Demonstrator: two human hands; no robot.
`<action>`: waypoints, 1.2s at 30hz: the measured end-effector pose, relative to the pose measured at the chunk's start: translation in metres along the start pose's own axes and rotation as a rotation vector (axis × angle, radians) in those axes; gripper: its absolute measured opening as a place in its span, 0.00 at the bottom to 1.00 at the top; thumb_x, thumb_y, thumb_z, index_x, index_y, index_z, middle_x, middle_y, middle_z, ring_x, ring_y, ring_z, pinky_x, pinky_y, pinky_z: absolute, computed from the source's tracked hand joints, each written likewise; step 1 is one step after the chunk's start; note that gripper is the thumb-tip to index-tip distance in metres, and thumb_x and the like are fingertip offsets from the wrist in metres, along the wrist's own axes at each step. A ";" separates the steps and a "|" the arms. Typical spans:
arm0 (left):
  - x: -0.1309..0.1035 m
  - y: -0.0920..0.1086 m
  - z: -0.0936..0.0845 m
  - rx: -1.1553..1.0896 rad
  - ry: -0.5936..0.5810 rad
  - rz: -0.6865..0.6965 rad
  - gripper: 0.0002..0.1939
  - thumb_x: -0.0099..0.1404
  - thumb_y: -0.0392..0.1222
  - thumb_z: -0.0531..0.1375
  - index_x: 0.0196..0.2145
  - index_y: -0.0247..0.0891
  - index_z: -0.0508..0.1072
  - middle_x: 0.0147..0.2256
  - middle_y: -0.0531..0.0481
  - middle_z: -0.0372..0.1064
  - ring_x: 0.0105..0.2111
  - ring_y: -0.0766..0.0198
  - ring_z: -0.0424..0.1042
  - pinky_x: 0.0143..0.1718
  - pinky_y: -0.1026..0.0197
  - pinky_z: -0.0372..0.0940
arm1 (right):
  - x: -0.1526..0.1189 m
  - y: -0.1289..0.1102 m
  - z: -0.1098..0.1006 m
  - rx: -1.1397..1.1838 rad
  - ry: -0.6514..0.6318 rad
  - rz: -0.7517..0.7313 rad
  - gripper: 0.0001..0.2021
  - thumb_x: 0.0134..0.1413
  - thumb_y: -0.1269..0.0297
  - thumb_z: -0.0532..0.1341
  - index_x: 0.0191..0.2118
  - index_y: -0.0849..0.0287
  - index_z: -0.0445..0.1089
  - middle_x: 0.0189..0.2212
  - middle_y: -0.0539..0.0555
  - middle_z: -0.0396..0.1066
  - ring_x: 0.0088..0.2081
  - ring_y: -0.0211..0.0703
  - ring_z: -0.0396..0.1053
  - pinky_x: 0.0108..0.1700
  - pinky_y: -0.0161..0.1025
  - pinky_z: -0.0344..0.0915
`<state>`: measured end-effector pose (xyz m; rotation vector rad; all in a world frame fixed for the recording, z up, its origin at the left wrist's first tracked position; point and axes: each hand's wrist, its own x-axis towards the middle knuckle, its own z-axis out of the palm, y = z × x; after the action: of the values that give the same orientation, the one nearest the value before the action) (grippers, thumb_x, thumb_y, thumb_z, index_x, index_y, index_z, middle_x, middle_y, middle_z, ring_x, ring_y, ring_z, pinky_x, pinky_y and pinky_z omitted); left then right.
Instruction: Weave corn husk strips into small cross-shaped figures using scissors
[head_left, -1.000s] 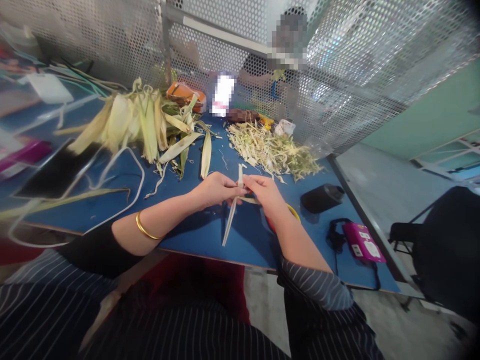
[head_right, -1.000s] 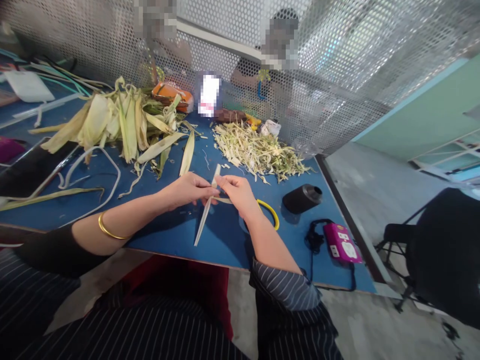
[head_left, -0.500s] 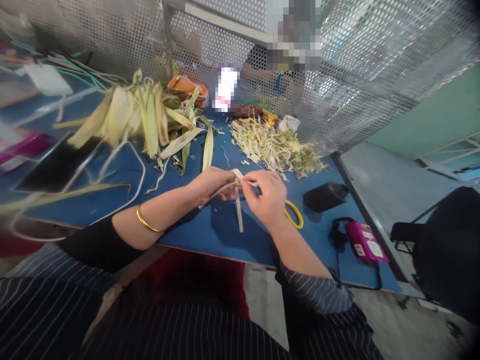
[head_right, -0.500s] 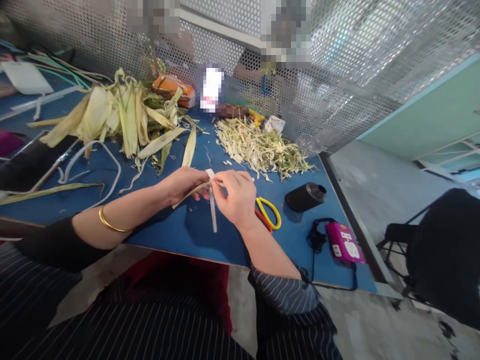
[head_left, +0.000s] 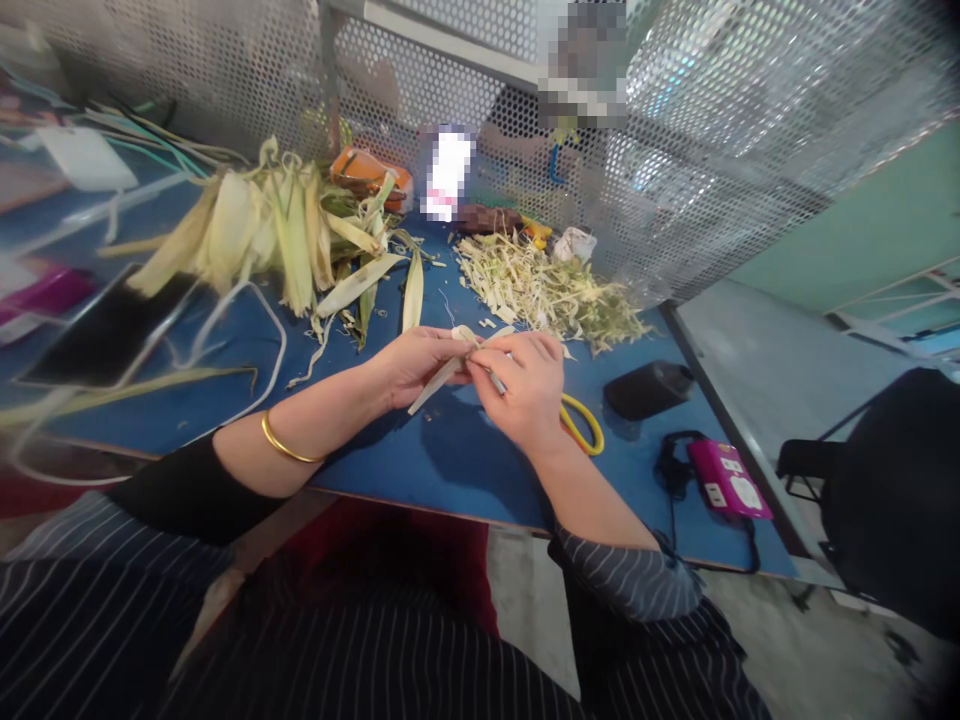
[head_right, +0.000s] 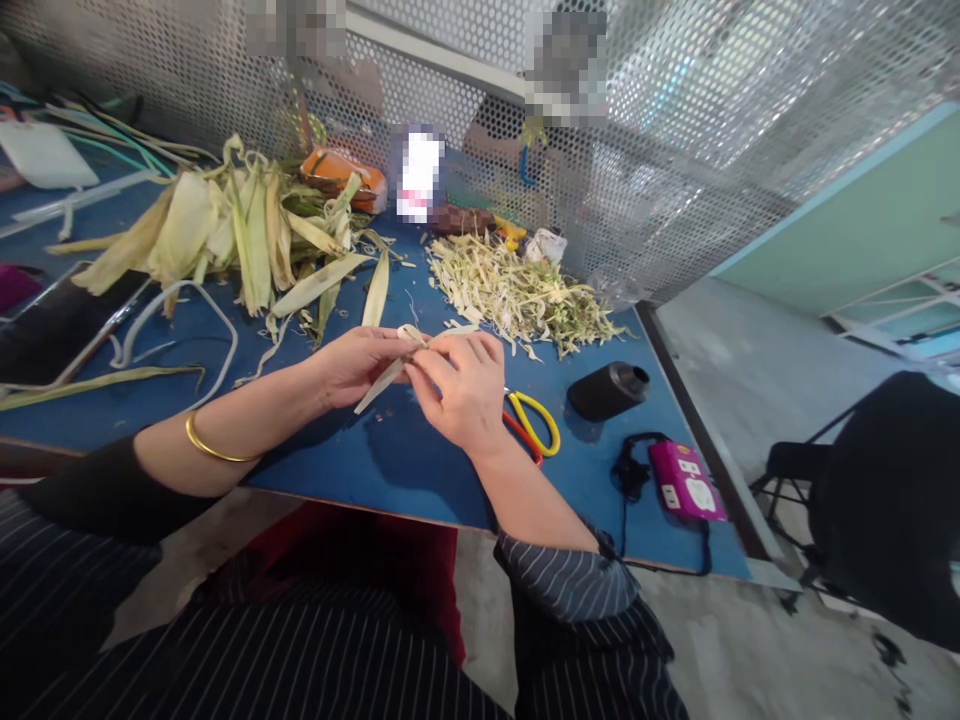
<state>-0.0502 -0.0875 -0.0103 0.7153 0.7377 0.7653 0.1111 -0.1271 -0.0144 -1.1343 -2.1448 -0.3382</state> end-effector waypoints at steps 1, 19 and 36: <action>0.000 0.000 0.000 -0.015 0.011 0.017 0.04 0.58 0.31 0.60 0.32 0.29 0.74 0.28 0.46 0.72 0.26 0.69 0.71 0.33 0.66 0.67 | 0.000 -0.001 0.000 -0.018 0.007 -0.024 0.06 0.57 0.63 0.57 0.37 0.53 0.72 0.35 0.52 0.72 0.38 0.43 0.66 0.49 0.45 0.54; 0.006 -0.009 -0.005 0.117 0.013 0.107 0.06 0.56 0.32 0.63 0.33 0.32 0.78 0.30 0.46 0.75 0.27 0.69 0.73 0.33 0.66 0.67 | 0.001 -0.005 0.012 0.324 0.120 0.293 0.05 0.53 0.67 0.59 0.28 0.57 0.66 0.30 0.51 0.66 0.35 0.40 0.66 0.41 0.41 0.62; 0.005 -0.007 -0.005 0.187 0.126 0.178 0.12 0.48 0.34 0.68 0.33 0.31 0.77 0.27 0.47 0.75 0.25 0.68 0.73 0.31 0.66 0.69 | 0.000 0.000 0.024 1.039 -0.105 0.953 0.08 0.52 0.58 0.58 0.32 0.57 0.64 0.27 0.49 0.71 0.23 0.36 0.68 0.27 0.38 0.69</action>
<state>-0.0495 -0.0849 -0.0201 0.9171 0.8753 0.9178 0.1006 -0.1151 -0.0321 -1.3061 -1.2526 1.1303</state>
